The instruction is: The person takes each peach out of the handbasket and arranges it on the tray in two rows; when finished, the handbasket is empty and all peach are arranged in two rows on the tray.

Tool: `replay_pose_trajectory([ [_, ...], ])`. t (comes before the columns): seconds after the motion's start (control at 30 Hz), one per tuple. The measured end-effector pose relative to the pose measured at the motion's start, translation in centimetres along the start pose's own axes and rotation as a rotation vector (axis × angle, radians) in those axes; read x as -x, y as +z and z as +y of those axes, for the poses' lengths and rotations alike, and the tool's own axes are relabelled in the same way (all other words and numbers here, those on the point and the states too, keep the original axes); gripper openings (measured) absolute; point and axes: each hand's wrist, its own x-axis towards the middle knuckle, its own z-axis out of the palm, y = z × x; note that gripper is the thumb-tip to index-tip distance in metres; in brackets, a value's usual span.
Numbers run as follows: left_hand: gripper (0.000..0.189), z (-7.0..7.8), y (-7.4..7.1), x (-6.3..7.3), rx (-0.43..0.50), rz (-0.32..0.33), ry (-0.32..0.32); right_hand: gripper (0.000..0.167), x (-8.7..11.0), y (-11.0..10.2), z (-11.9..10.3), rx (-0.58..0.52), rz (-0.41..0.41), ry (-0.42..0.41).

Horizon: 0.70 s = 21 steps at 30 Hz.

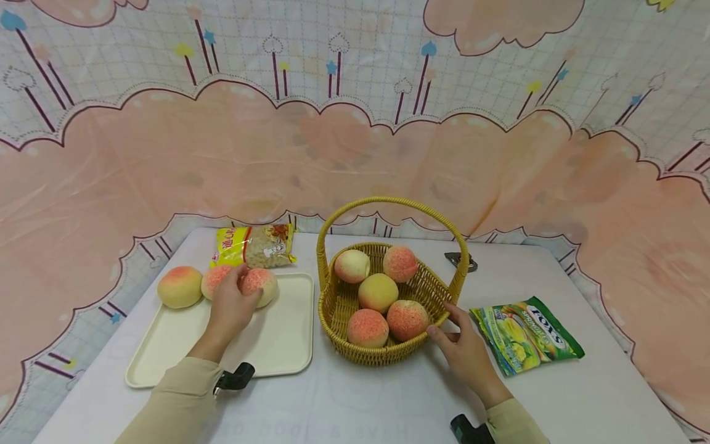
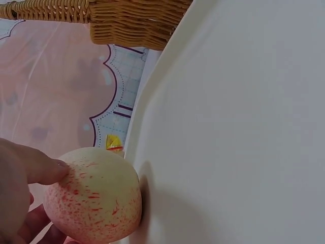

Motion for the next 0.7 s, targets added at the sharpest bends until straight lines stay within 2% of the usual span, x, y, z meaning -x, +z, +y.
replay_pose_trajectory([
  [0.33, 0.060, -0.3, 0.2, -0.3, -0.032, 0.021, -0.003, 0.069, 0.0, 0.1, 0.0, -0.001, 0.004, -0.004],
  [0.7, 0.060, -0.2, 0.9, -1.1, -0.035, 0.063, -0.064, 0.069, -0.1, 0.1, 0.1, -0.001, 0.008, -0.011],
])
